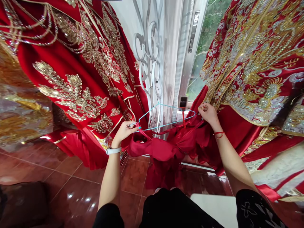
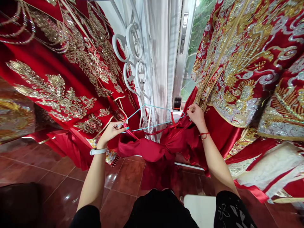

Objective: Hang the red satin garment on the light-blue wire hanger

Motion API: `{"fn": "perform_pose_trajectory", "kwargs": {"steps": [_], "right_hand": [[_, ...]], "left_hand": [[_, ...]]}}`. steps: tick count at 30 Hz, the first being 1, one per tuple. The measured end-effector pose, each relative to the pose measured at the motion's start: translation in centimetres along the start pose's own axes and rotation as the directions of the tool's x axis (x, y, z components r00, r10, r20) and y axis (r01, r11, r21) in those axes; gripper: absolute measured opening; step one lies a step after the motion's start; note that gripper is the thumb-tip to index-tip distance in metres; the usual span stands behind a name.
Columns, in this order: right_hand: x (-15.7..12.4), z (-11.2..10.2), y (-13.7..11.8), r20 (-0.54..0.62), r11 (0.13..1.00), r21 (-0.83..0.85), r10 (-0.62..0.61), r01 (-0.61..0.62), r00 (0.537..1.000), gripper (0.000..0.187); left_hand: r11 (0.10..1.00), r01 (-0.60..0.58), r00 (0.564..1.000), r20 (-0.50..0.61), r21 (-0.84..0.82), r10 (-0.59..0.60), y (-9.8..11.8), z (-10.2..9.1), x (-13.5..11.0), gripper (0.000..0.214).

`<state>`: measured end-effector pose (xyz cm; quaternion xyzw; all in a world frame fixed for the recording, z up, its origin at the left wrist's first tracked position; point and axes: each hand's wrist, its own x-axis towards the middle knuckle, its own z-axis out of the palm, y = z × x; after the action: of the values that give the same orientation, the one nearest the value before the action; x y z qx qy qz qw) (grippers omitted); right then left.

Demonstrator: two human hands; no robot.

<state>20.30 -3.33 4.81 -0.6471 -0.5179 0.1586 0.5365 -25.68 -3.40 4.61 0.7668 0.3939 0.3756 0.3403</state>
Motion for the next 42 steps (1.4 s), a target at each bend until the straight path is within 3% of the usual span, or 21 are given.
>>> {"fn": "perform_pose_trajectory", "kwargs": {"steps": [2,4,6,8,12,23,28,32,38,42], "right_hand": [[0.7,-0.5,-0.4,0.151,0.977,0.114,0.161,-0.179,0.975,0.012],[1.1,-1.0,-0.8,0.299,0.914,0.216,0.273,-0.344,0.914,0.011],[1.3,-1.2,-1.4,0.361,0.850,0.302,0.317,-0.432,0.877,0.014],[1.3,-1.2,-1.9,0.349,0.813,0.363,0.335,-0.456,0.875,0.023],[1.1,-0.3,-3.2,0.305,0.819,0.386,0.321,-0.424,0.897,0.035],[-0.6,2.7,-6.7,0.415,0.874,0.413,0.070,-0.256,0.907,0.044],[-1.7,2.8,-6.0,0.441,0.883,0.448,-0.086,-0.136,0.893,0.086],[-2.5,3.0,-4.7,0.336,0.880,0.472,-0.115,-0.061,0.935,0.112],[-5.3,5.4,-2.5,0.186,0.887,0.458,-0.028,-0.061,0.982,0.091],[-7.4,6.6,-0.5,0.232,0.891,0.447,-0.035,-0.075,0.972,0.078]], "left_hand": [[1.000,0.001,1.000,0.000,-0.003,-0.001,-0.2,0.0,0.1,0.050],[1.000,0.007,1.000,-0.004,-0.008,-0.007,-0.4,-0.1,0.2,0.048],[1.000,0.015,1.000,-0.006,-0.016,-0.016,-0.6,-0.1,0.2,0.046],[0.999,0.021,1.000,-0.003,-0.027,-0.021,-0.7,-0.2,0.3,0.045],[0.999,0.024,1.000,0.005,-0.036,-0.024,-0.9,-0.2,0.4,0.046],[0.996,0.028,0.999,-0.024,-0.080,-0.030,-1.3,1.0,0.5,0.040],[0.998,0.033,0.998,-0.054,-0.060,-0.036,-1.2,1.0,0.3,0.037],[0.999,0.032,0.997,-0.063,-0.042,-0.034,-1.1,0.7,0.1,0.038],[0.998,0.032,0.996,-0.081,-0.045,-0.036,-1.7,0.6,0.3,0.040],[0.999,0.032,0.994,-0.106,-0.030,-0.035,-2.1,0.7,0.3,0.045]]}}
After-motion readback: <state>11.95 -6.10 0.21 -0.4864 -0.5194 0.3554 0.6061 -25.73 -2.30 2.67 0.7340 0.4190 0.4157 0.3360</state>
